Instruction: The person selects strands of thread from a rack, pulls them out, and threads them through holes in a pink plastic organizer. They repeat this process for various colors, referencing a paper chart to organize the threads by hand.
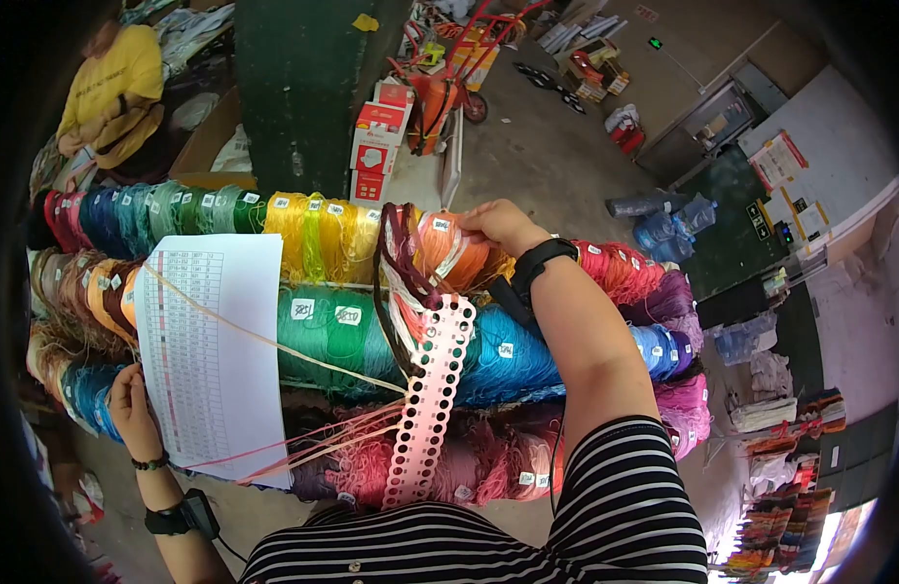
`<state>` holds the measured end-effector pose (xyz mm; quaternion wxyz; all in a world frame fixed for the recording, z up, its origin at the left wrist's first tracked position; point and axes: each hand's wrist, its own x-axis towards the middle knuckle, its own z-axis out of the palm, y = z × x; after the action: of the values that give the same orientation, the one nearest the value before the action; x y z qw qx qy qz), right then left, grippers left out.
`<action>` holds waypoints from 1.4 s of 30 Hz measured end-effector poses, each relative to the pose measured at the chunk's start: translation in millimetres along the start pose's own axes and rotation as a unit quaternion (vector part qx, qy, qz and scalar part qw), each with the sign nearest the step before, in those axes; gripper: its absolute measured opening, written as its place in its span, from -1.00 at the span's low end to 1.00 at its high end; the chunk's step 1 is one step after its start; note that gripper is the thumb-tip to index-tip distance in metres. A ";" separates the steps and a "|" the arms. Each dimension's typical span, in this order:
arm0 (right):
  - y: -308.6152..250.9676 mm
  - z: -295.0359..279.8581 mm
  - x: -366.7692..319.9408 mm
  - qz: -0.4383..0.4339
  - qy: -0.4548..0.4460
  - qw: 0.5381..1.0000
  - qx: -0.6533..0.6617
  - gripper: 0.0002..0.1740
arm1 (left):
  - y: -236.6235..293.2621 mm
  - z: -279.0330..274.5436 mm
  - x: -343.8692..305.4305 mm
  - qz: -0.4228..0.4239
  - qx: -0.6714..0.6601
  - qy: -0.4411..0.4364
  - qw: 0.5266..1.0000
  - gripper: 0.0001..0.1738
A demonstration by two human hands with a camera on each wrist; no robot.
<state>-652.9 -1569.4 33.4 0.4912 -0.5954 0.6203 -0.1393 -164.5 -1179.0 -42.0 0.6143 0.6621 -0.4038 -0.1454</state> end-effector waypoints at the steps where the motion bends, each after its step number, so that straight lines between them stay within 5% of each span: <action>1: -0.5 0.7 -0.3 -0.002 0.000 1.000 -0.003 -0.78 | 0.9 0.1 -0.2 0.000 0.004 0.000 1.000 -0.77; 5: -7.2 2.4 -2.2 0.046 0.009 0.999 0.007 -0.74 | 0.7 -0.5 -0.1 -0.001 0.004 -0.001 1.000 -0.77; 11: -7.8 7.6 5.1 -0.086 0.015 0.992 -0.095 -0.59 | 3.1 0.6 -1.0 -0.008 0.003 0.002 1.000 -0.77; 17: -2.3 11.3 32.1 -0.109 0.040 0.965 -0.236 -0.73 | 11.0 1.7 -0.6 0.011 0.063 0.006 0.998 -0.78; 23: -16.7 11.9 7.7 -0.054 0.061 0.986 -0.149 -0.62 | 10.7 4.3 -0.1 0.009 0.052 0.011 0.999 -0.78; 29: -33.2 25.3 4.9 -0.072 0.066 0.945 -0.313 -0.38 | 5.9 2.4 0.1 0.000 0.017 0.000 1.000 -0.78; 35: -21.6 33.6 30.6 -0.111 0.067 0.911 -0.392 -0.44 | 9.0 1.7 -0.3 0.018 0.053 0.003 0.998 -0.78; 42: -18.2 18.5 27.5 -0.072 0.031 0.981 -0.177 -0.77 | 6.8 1.6 -1.0 0.004 0.018 0.001 1.000 -0.78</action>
<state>-622.3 -1590.4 26.2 0.3472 -0.7115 0.6055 -0.0809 -168.6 -1178.8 -36.4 0.6030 0.6718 -0.4084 -0.1353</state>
